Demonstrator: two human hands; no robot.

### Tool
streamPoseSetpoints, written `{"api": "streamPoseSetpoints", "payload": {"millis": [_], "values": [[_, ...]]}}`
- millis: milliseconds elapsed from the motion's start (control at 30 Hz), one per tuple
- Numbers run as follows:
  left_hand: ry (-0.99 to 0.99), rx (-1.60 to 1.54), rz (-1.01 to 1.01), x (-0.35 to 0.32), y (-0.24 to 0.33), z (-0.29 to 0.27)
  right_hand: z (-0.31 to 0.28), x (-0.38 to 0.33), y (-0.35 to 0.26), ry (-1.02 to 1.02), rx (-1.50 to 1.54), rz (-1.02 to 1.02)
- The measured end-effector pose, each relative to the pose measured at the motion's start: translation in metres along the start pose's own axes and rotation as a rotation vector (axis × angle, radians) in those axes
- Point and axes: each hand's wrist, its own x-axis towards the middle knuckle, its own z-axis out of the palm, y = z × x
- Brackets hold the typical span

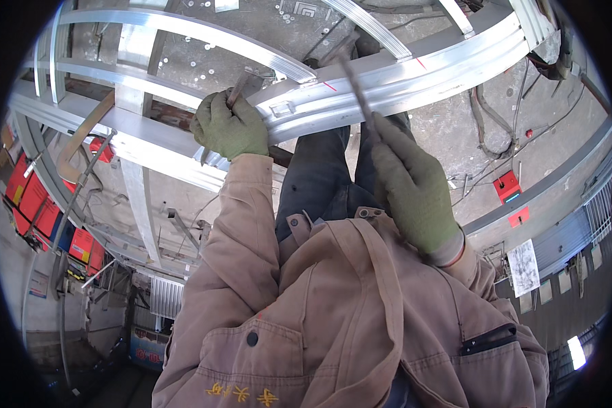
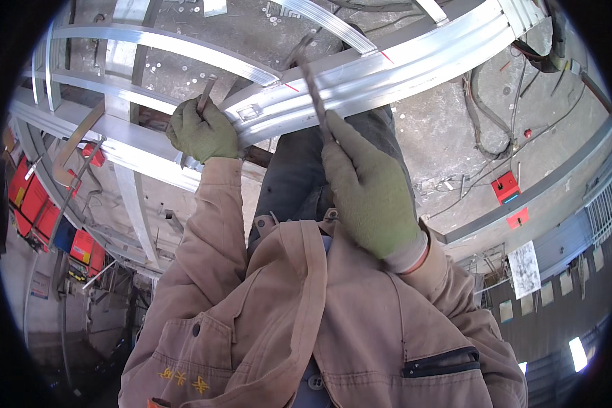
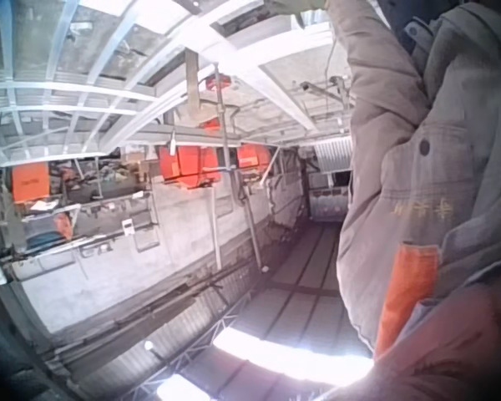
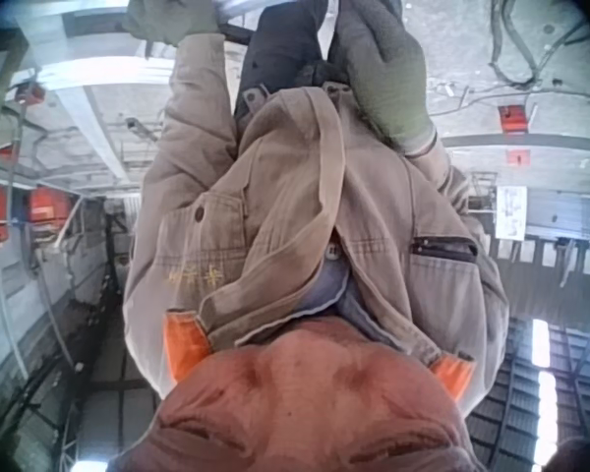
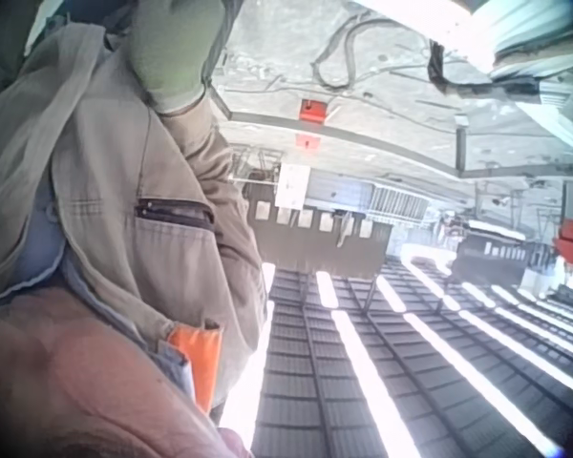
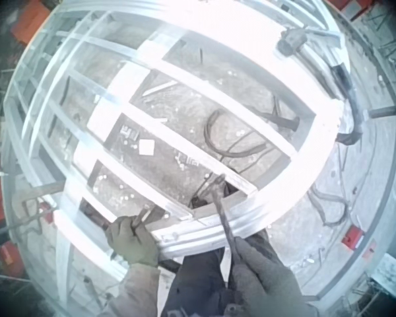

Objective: The person welds curved metal frame sections using a handheld welding torch, then uses a hammer to tap and align the joints. The person repeats welding and hammering on different segments of the frame structure.

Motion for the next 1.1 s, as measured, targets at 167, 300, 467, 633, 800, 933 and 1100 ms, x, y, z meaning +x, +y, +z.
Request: {"api": "streamPoseSetpoints", "payload": {"millis": [167, 300, 467, 633, 800, 933, 1100], "values": [[0.013, -0.002, -0.027, 0.002, 0.004, 0.002, 0.012, 0.0, 0.005, 0.064, 0.021, -0.022], [0.002, -0.025, -0.018, -0.003, 0.0, 0.0, 0.005, -0.002, 0.003, 0.024, 0.042, 0.01], [-0.009, -0.044, -0.025, -0.001, 0.004, 0.0, 0.001, 0.004, 0.011, -0.014, -0.084, -0.024], [0.019, -0.029, -0.014, -0.001, 0.006, 0.002, 0.009, 0.002, 0.015, -0.014, -0.052, -0.055], [0.059, -0.022, -0.022, 0.001, 0.006, 0.0, 0.009, -0.009, -0.008, 0.042, 0.087, 0.061], [0.019, 0.026, -0.06, -0.001, 0.005, -0.011, 0.004, -0.014, -0.011, -0.053, 0.223, 0.134], [-0.076, -0.117, -0.065, 0.014, 0.002, -0.036, 0.002, -0.025, -0.01, -0.073, 0.137, 0.025]]}}
